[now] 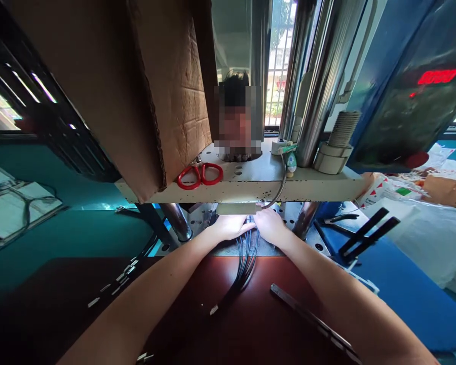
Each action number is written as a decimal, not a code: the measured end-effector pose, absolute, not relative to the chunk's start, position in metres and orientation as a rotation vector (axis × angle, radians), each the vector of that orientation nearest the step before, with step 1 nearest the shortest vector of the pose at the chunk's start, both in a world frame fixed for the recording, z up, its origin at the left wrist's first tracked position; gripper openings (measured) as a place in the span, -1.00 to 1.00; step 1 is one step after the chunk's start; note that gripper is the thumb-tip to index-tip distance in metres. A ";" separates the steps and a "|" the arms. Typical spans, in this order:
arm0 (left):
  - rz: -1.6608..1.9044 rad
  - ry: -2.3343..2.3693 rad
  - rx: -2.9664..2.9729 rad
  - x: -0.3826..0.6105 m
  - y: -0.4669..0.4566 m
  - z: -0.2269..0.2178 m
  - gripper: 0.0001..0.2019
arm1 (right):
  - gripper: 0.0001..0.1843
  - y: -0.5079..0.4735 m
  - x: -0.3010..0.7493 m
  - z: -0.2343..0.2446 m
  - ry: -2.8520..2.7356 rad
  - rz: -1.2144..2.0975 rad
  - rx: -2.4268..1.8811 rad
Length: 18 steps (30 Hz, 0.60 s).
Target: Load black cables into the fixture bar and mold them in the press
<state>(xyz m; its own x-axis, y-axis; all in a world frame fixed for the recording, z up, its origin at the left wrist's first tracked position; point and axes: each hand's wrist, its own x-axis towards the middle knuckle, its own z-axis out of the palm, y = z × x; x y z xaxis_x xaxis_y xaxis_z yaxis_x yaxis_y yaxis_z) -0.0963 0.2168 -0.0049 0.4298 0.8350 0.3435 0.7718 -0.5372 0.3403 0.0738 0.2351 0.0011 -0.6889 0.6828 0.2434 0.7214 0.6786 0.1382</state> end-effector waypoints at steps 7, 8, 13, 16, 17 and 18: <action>0.767 1.468 2.596 -0.091 0.218 -0.005 -0.53 | -0.56 0.243 0.075 0.001 -2.734 -0.246 -1.161; 0.788 1.464 2.627 -0.092 0.218 -0.002 -0.52 | -0.56 0.246 0.077 0.002 -2.736 -0.229 -1.163; 0.878 1.713 2.543 -0.114 0.217 0.004 -0.62 | -0.47 0.253 0.080 0.008 -2.695 -0.195 -1.166; 0.877 1.840 2.441 -0.135 0.210 -0.003 -0.61 | -0.44 0.248 0.068 0.010 -2.721 -0.171 -1.079; 0.869 1.818 2.462 -0.141 0.207 -0.007 -0.59 | -0.45 0.245 0.063 0.011 -2.742 -0.159 -1.039; 0.852 1.773 2.505 -0.145 0.203 -0.010 -0.56 | -0.47 0.243 0.057 0.012 -2.762 -0.147 -0.999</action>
